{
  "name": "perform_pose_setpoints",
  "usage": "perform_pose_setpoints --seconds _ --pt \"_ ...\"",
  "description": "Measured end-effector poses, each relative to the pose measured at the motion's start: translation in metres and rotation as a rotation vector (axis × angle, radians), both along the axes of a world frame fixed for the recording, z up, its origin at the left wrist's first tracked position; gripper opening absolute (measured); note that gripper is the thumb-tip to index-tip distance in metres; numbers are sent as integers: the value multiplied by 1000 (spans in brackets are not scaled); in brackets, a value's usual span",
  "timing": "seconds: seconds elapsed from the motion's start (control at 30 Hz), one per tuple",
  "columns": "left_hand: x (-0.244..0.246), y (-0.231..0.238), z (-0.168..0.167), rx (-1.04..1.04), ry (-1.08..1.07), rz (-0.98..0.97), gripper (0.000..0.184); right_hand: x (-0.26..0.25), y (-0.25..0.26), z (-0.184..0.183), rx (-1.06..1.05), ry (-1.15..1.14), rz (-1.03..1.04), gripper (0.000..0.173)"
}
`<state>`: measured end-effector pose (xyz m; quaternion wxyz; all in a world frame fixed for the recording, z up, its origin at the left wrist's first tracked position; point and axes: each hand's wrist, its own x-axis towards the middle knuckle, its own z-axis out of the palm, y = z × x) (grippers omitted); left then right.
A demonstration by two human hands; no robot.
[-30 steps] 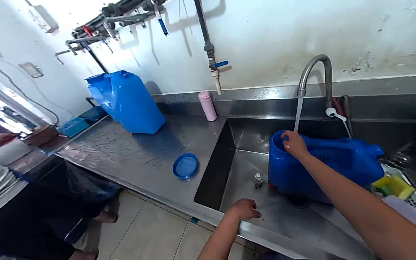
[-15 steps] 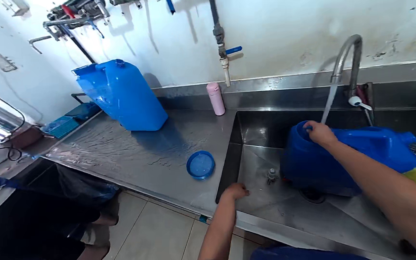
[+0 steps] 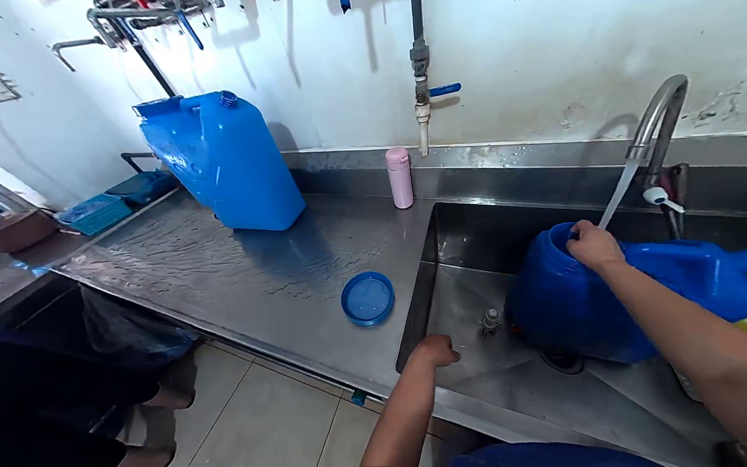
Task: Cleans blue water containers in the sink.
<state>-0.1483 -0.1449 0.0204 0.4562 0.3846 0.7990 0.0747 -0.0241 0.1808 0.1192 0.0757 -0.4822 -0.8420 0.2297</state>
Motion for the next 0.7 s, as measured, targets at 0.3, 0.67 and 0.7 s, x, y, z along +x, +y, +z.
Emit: perform_pose_setpoints --seconds 0.3,0.67,0.7 --pt "-4 2 -5 -11 -9 2 44 4 5 -9 55 161 -33 37" --pt "-11 -6 -15 -40 -38 193 42 12 10 -11 -2 208 76 37" --pt "-10 -7 -14 -36 -37 212 43 13 12 -10 0 194 94 37"
